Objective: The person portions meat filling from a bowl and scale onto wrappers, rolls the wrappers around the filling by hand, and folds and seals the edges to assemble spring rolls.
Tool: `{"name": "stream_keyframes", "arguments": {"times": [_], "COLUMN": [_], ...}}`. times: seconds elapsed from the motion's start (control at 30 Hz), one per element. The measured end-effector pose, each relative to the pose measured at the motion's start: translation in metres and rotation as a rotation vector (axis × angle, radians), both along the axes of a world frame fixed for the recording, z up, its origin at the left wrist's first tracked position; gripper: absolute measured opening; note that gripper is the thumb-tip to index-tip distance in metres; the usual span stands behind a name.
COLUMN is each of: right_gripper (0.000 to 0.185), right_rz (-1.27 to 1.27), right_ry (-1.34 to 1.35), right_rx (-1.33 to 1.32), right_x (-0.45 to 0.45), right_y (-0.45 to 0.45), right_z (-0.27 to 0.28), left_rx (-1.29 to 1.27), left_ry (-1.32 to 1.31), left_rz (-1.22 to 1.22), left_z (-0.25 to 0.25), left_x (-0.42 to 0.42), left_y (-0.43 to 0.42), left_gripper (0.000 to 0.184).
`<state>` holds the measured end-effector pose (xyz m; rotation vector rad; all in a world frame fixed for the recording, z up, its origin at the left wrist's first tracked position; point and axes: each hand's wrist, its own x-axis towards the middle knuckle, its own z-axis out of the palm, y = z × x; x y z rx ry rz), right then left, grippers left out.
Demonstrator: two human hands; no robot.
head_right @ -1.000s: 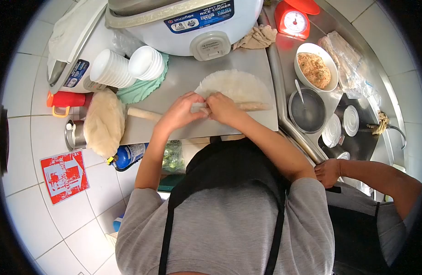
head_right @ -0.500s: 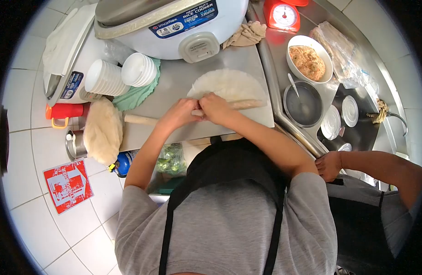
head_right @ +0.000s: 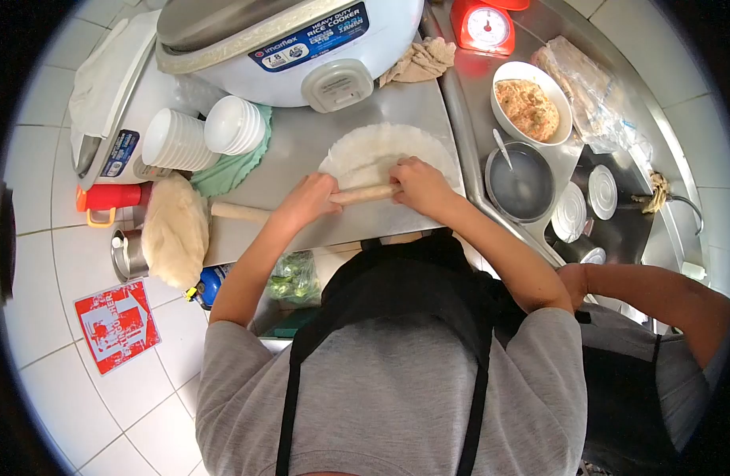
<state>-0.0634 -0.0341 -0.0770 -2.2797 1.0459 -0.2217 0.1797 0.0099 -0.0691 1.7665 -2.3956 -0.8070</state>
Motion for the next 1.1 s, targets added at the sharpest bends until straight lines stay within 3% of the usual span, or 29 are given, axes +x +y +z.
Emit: {"name": "stream_keyframes", "arguments": {"times": [0.13, 0.23, 0.27, 0.33, 0.43, 0.47, 0.87, 0.97, 1.1], "right_gripper": [0.024, 0.021, 0.019, 0.018, 0.019, 0.019, 0.024, 0.028, 0.031], "right_rz": [0.071, 0.038, -0.056, 0.024, 0.091, 0.105, 0.040, -0.022, 0.162], "right_ry": [0.045, -0.182, -0.165, -0.219, -0.255, -0.257, -0.279, -0.217, -0.024], "right_rx": [0.156, 0.015, 0.066, -0.075, -0.208, -0.235, -0.198, 0.024, 0.032], "right_x": [-0.027, -0.036, -0.026, -0.005, 0.014, 0.016, 0.012, -0.025, -0.049], "right_y": [-0.018, -0.040, -0.048, -0.068, -0.075, -0.078, -0.077, -0.055, -0.018], "right_z": [0.015, 0.008, 0.006, -0.011, -0.031, -0.034, -0.031, 0.020, 0.020], "left_rx": [0.063, -0.295, -0.281, -0.256, -0.019, -0.046, -0.084, -0.106, -0.088], "left_ry": [0.005, -0.064, 0.022, 0.191, 0.230, 0.233, 0.193, 0.236, 0.244], "left_rz": [0.015, 0.028, 0.002, -0.046, -0.090, -0.090, -0.024, 0.006, 0.009], "left_z": [0.011, 0.024, 0.021, 0.008, -0.009, -0.012, -0.019, -0.015, -0.013], "left_x": [-0.001, -0.014, -0.023, -0.051, -0.089, -0.092, -0.104, -0.104, -0.103], "left_y": [0.001, 0.010, 0.007, -0.006, -0.022, -0.025, -0.014, -0.011, -0.010], "left_gripper": [0.031, 0.038, 0.039, 0.041, 0.034, 0.033, 0.029, 0.029, 0.029]}}
